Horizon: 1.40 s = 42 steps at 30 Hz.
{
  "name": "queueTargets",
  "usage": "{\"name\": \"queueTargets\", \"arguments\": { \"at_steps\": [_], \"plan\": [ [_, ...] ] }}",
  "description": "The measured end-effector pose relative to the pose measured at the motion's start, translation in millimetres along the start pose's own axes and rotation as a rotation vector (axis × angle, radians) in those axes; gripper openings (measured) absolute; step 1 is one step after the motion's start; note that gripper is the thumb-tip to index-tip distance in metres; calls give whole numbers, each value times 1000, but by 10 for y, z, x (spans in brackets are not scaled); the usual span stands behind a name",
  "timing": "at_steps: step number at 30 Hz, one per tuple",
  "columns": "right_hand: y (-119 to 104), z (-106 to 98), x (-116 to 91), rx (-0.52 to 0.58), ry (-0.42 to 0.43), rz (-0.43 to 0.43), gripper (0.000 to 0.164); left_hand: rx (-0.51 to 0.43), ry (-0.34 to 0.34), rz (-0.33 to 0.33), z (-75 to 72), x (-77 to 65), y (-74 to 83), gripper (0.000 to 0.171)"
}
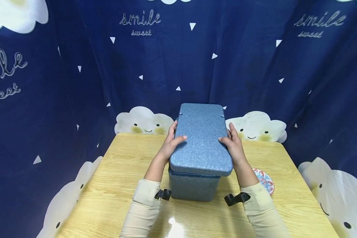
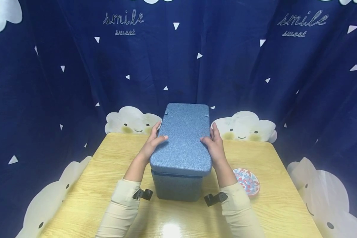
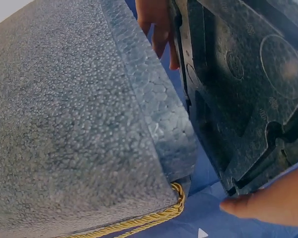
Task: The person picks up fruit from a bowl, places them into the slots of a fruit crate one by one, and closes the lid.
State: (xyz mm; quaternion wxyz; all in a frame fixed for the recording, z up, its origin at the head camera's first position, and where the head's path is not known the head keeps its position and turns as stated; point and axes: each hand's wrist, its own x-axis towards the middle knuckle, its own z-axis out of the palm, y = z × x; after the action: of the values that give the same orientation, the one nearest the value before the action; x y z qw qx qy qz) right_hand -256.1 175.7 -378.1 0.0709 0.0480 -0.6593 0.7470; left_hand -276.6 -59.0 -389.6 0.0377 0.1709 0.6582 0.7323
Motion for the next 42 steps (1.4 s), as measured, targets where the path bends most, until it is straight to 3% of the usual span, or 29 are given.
{"name": "queueTargets", "arguments": {
  "at_steps": [5,13,20,30,42],
  "plan": [
    [50,-31,-4,-70,-26,-30,60,70,-31,-5,-23,-10,-17,72],
    [114,-45,-39,-89,-53,-23,52,46,-38,4,-20,-48,-48,69],
    [273,-19,17,-86,-43,-58,43,62,29,30,9,-159,80,61],
    [570,0,195,-66,-13,-77,43,65,59,59,-68,-126,-25,55],
    [598,-7,206,-125,5,-65,48,58,23,45,-150,-83,-201,57]
  ]
}}
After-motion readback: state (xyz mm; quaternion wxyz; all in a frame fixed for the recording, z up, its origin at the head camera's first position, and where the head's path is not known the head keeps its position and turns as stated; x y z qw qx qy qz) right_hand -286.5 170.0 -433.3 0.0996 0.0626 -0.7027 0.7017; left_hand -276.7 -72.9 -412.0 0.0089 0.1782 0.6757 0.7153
